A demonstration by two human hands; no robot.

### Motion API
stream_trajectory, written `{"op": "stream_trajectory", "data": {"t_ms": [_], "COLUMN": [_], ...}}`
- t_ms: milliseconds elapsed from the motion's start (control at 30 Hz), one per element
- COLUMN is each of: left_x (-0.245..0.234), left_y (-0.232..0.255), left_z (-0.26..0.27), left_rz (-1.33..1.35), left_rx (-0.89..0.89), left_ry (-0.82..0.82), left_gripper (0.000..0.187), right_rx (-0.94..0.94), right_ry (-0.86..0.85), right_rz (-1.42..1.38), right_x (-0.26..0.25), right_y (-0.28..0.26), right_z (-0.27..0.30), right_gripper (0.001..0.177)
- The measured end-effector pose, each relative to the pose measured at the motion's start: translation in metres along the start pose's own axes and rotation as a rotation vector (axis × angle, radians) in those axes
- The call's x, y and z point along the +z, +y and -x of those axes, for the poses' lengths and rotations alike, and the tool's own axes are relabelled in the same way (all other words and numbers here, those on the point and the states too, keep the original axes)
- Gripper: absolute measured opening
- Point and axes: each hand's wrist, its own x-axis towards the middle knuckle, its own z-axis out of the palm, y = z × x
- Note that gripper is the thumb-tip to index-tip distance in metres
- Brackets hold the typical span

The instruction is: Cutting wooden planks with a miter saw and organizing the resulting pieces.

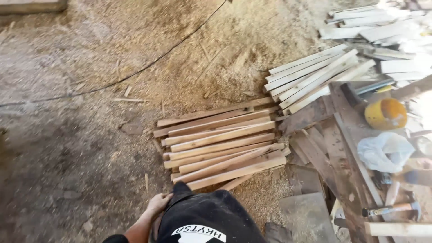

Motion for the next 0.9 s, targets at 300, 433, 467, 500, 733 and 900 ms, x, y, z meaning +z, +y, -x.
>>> {"op": "stream_trajectory", "data": {"t_ms": [300, 433, 467, 500, 733, 900], "left_x": [-0.151, -0.274, -0.298, -0.320, -0.402, -0.419], "left_y": [-0.033, -0.077, -0.091, -0.105, -0.124, -0.068], "left_z": [-0.141, -0.177, -0.187, -0.195, -0.210, -0.312], "left_rz": [0.176, 0.279, 0.278, 0.325, 0.481, 0.213], "left_rx": [0.155, 0.037, 0.032, -0.058, -0.273, -0.117], "left_ry": [0.194, 0.136, 0.144, 0.124, 0.112, -0.167], "left_gripper": [0.051, 0.049, 0.049, 0.047, 0.043, 0.040], "right_rx": [0.035, 0.114, 0.115, 0.202, 0.462, 0.537], "right_ry": [0.059, 0.161, 0.151, 0.107, -0.043, 0.222], "right_rz": [-0.061, -0.192, -0.193, -0.173, 0.064, -0.195], "right_x": [0.145, 0.257, 0.289, 0.318, 0.402, 0.451], "right_y": [-0.158, -0.245, -0.256, -0.265, -0.185, -0.286], "right_z": [-0.261, -0.197, -0.185, -0.173, -0.179, -0.141], "right_gripper": [0.043, 0.046, 0.046, 0.043, 0.060, 0.052]}}
